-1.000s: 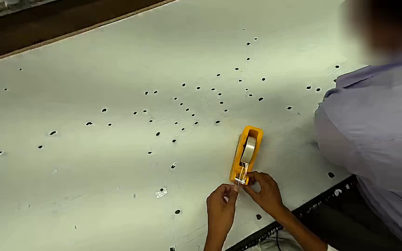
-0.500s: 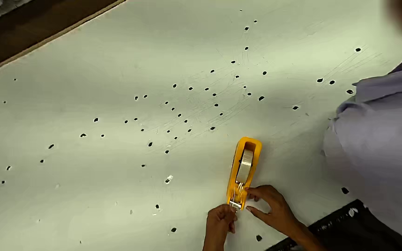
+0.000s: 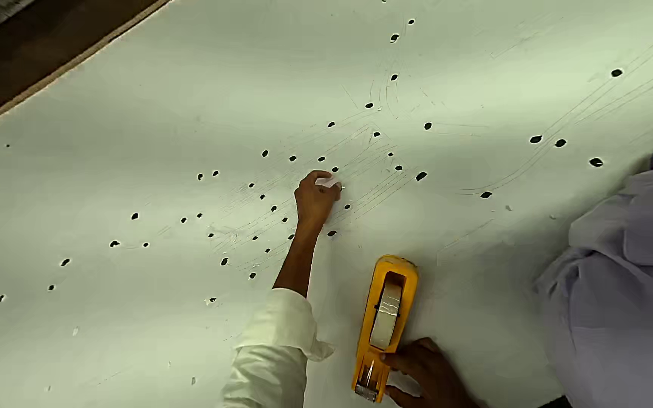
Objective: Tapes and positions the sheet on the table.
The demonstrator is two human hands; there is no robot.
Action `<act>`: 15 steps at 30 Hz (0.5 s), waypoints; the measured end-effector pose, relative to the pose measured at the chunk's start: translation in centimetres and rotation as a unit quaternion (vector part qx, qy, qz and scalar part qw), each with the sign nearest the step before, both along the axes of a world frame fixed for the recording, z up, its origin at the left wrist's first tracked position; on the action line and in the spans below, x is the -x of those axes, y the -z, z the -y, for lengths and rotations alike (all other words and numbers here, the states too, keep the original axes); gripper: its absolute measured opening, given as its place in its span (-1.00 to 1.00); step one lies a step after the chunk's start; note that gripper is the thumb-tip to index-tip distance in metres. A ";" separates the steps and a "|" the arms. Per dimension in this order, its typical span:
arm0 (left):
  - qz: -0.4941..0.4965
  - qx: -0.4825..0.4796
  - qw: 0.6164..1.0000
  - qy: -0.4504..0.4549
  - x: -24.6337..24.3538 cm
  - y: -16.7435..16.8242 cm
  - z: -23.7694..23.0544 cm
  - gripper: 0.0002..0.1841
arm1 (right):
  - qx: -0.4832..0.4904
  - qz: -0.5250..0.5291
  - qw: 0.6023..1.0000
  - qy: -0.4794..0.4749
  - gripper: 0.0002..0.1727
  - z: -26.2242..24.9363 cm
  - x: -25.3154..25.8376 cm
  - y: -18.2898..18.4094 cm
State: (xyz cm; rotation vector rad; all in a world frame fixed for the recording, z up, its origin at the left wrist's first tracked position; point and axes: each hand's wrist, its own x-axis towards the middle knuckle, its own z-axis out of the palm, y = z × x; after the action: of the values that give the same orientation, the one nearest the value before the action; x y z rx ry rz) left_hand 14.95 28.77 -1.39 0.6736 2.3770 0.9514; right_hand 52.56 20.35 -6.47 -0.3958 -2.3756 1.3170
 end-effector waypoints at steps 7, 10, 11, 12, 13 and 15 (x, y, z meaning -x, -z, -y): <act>-0.087 0.174 0.981 0.013 -1.8 -2.0 2.8 -0.49 | -0.023 -0.011 1.000 0.010 -0.57 0.5 -0.2 0.7; -0.085 0.049 0.994 0.048 -6.7 -2.3 9.7 -0.58 | -0.015 -0.022 0.999 0.022 -0.52 0.7 0.1 0.4; -0.069 0.009 0.996 0.052 -9.0 -2.3 12.6 -0.62 | -0.010 -0.024 0.999 0.026 -0.51 0.8 0.1 0.2; -0.039 -0.031 0.998 0.043 -11.2 -2.2 15.2 -0.67 | -0.004 -0.027 0.999 0.030 -0.51 1.0 0.2 -0.1; -0.002 -0.064 0.998 0.027 -13.5 -2.1 17.5 -0.72 | 0.001 -0.027 0.999 0.035 -0.52 1.2 0.2 -0.3; 0.084 -0.108 0.991 -0.001 -17.7 -2.5 21.0 -0.75 | 0.008 -0.028 0.998 0.054 -0.56 1.9 0.3 -0.7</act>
State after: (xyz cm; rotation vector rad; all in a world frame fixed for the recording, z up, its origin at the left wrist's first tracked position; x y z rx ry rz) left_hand 32.65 7.80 1.11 0.6440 2.1481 1.2288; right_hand 52.23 18.46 -5.82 -0.4783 -2.2655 1.2809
